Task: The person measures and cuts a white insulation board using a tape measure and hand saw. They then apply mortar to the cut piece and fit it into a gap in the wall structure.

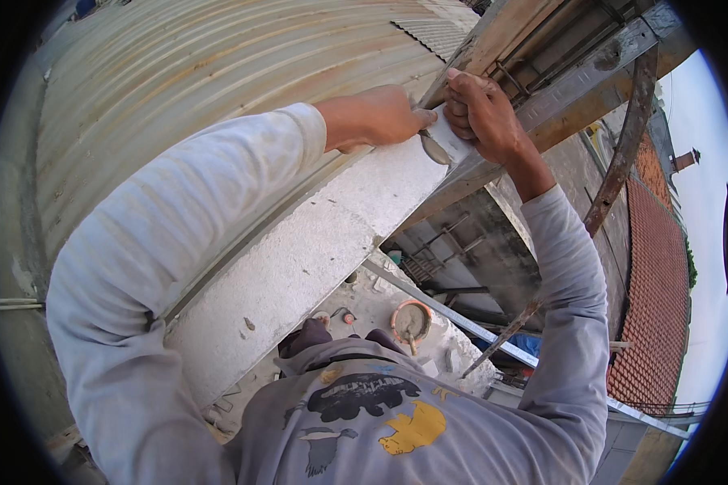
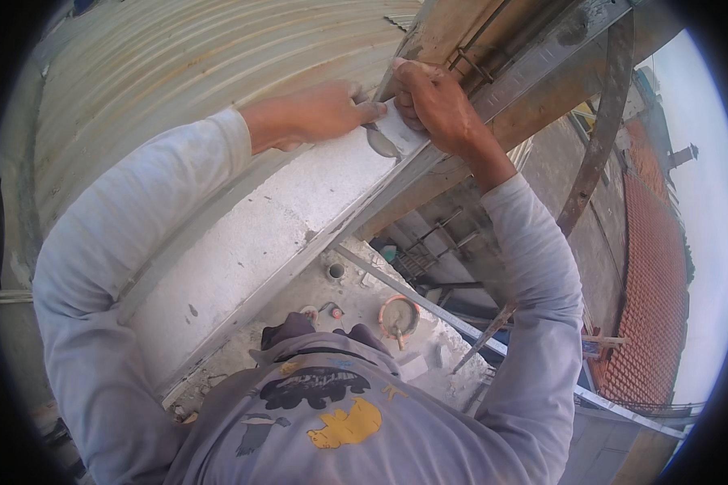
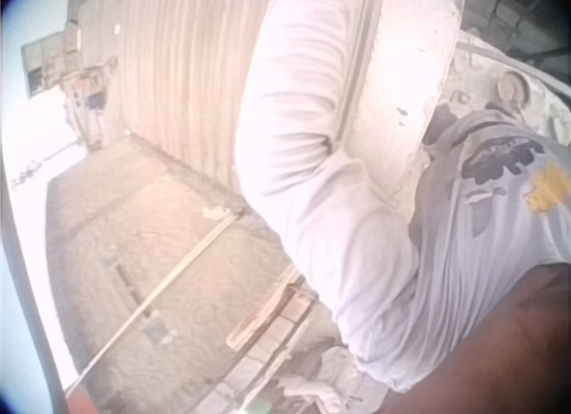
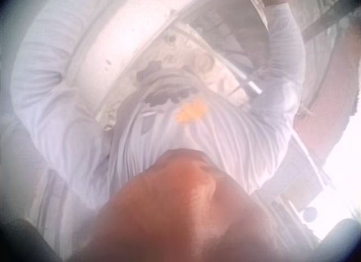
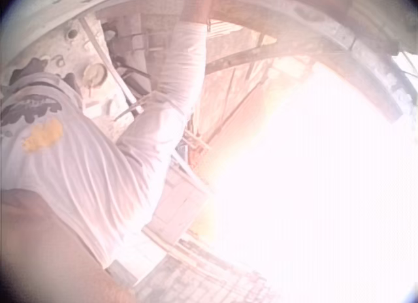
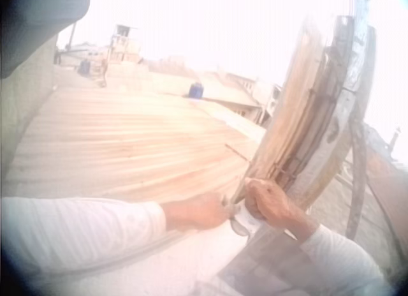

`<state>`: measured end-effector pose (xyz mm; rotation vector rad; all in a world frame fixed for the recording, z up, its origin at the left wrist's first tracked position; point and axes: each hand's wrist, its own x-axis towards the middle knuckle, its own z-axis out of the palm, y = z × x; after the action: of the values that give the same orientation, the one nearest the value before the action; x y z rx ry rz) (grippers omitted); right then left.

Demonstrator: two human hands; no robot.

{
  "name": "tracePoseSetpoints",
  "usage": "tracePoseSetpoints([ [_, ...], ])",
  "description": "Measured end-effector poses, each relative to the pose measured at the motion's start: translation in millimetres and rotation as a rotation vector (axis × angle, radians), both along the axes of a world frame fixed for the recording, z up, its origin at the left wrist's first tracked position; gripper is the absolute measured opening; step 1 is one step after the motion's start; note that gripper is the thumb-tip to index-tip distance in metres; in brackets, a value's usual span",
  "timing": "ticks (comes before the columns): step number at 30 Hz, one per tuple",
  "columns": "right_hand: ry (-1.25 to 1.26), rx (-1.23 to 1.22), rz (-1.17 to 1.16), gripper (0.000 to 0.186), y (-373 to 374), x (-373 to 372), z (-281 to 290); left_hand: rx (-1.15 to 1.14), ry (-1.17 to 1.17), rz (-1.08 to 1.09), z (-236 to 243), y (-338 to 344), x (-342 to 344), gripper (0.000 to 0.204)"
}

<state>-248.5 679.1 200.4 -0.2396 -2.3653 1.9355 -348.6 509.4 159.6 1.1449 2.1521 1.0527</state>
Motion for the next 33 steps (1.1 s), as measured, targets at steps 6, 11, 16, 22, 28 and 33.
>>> tracePoseSetpoints([
  [6,0.015,-0.049,0.04,0.037,5,-1,3,-0.034,-0.037,0.01,8,-6,2,0.056],
  [11,0.11,-0.013,0.064,0.039,12,7,8,-0.076,-0.057,-0.01,18,-10,8,0.053],
  [16,0.414,0.092,-0.078,0.042,15,59,33,-0.086,-0.148,0.03,25,-23,3,0.054],
  [22,0.474,-0.067,-0.325,0.037,32,147,-38,-0.069,0.018,0.061,42,-39,5,0.054],
  [28,0.134,0.05,-0.671,0.038,48,236,-214,-0.093,0.532,-0.002,58,-53,44,0.05],
  [33,-0.244,0.366,-0.694,0.029,-1,337,-401,-0.081,0.706,0.067,105,-70,96,0.058],
])
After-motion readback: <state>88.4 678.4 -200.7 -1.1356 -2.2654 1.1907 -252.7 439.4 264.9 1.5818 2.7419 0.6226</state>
